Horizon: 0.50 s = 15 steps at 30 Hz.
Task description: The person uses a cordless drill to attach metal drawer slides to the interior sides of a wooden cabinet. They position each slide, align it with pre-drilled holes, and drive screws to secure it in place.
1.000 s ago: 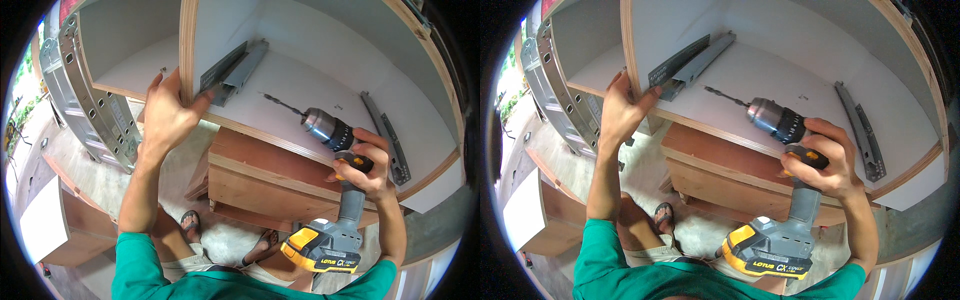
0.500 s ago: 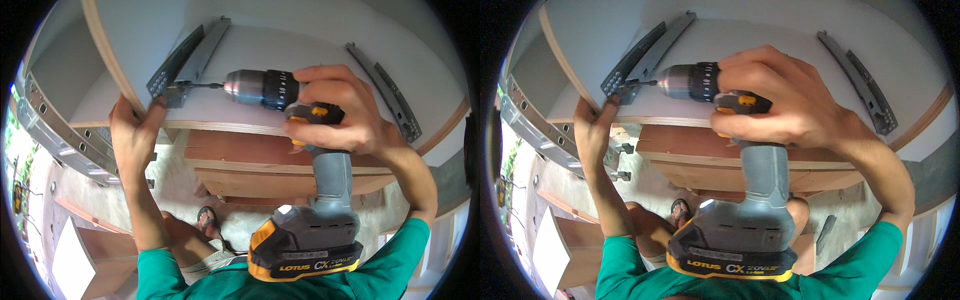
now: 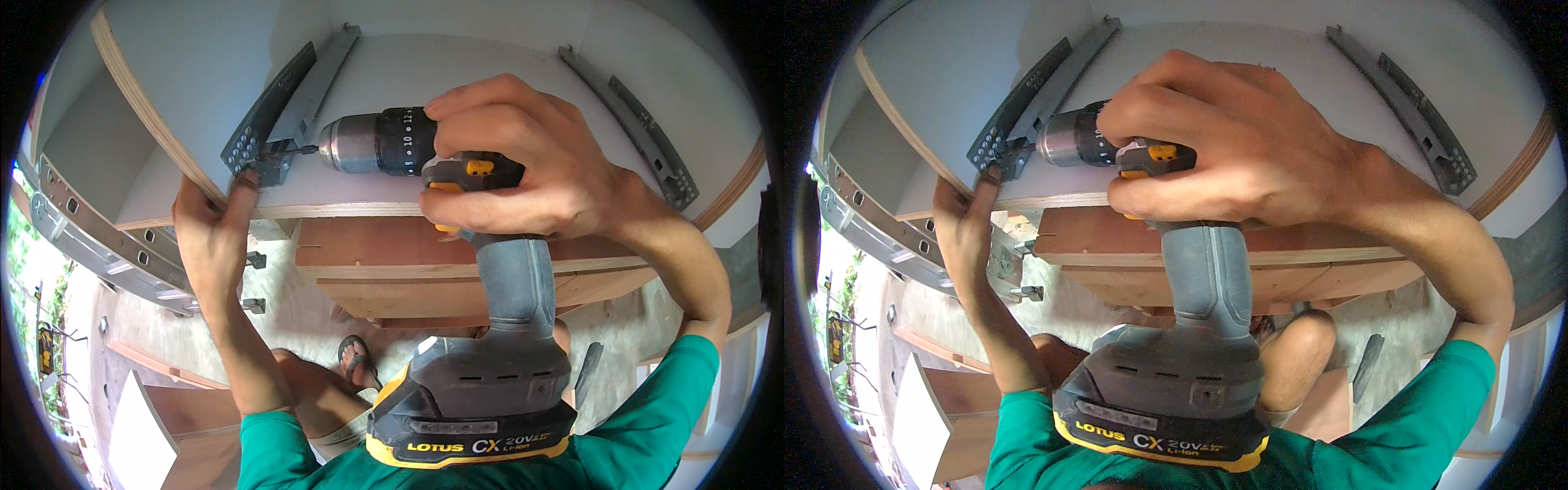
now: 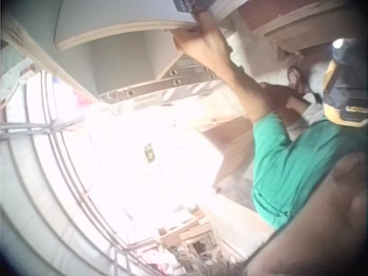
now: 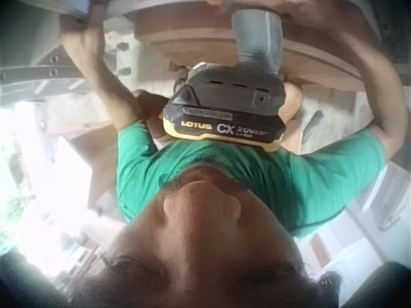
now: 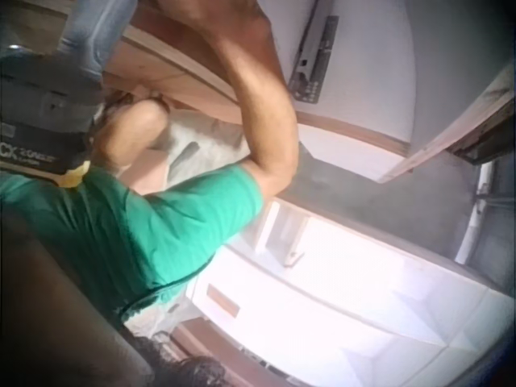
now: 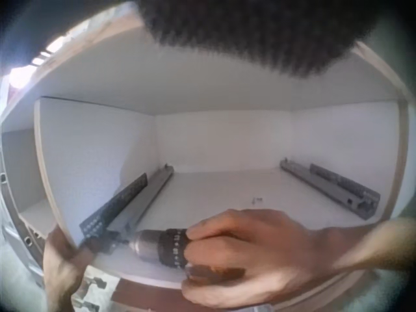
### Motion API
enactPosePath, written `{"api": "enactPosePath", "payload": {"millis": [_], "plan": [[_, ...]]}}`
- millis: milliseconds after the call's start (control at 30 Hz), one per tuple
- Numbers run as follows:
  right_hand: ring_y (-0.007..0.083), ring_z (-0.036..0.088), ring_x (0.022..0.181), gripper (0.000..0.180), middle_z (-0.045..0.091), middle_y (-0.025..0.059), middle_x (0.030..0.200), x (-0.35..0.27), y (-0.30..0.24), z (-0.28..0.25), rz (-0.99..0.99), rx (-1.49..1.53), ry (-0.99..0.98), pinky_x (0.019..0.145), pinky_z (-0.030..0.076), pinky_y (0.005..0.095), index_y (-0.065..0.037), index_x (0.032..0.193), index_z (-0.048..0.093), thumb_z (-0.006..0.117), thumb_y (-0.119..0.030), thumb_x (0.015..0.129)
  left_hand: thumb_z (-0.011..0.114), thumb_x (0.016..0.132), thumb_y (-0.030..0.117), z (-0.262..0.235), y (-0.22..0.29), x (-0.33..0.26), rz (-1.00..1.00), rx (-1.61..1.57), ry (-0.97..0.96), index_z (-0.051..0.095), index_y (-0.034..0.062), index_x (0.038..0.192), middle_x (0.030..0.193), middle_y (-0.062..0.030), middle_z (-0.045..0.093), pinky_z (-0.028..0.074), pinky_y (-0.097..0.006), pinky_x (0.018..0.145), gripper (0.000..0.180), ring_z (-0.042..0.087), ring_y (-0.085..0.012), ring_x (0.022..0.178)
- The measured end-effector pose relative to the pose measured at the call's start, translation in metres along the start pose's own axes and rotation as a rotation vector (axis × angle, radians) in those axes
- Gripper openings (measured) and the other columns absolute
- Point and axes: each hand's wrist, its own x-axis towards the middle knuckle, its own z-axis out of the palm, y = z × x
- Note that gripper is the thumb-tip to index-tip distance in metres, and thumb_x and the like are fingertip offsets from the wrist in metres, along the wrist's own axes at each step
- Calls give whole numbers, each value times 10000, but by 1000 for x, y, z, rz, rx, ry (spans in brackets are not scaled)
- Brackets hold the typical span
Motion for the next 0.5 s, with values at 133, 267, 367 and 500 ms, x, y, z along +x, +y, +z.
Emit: {"api": "enactPosePath", "payload": {"millis": [133,267,367,500], "plan": [[350,698,1093,415,627,57,1132,4,0,1,3,13,9,759,644,399,-228,1015,806,886,-112,625,767,939,134,-5,4,0,-3,63,0,672,-69,1170,977,-99,750,516,-316,827,322,630,-152,879],[339,703,1087,420,626,48,1128,6,-2,2,62,37,23,759,646,397,-235,1014,808,887,-114,620,780,934,154,-3,3,1,-1,56,18,673,-69,1169,972,-106,752,519,-320,819,341,633,-157,868],[337,705,1084,426,627,41,1126,5,-2,5,54,34,37,759,647,399,-237,1012,808,893,-114,613,781,930,155,-5,3,0,-21,105,18,673,-68,1165,958,-103,749,519,-317,810,342,633,-156,856],[336,705,1082,432,628,35,1128,7,-7,3,169,89,25,759,648,399,-238,1009,808,899,-111,607,777,927,149,-5,2,0,-14,93,16,670,-67,1159,949,-96,743,515,-308,800,334,628,-152,849]]}}
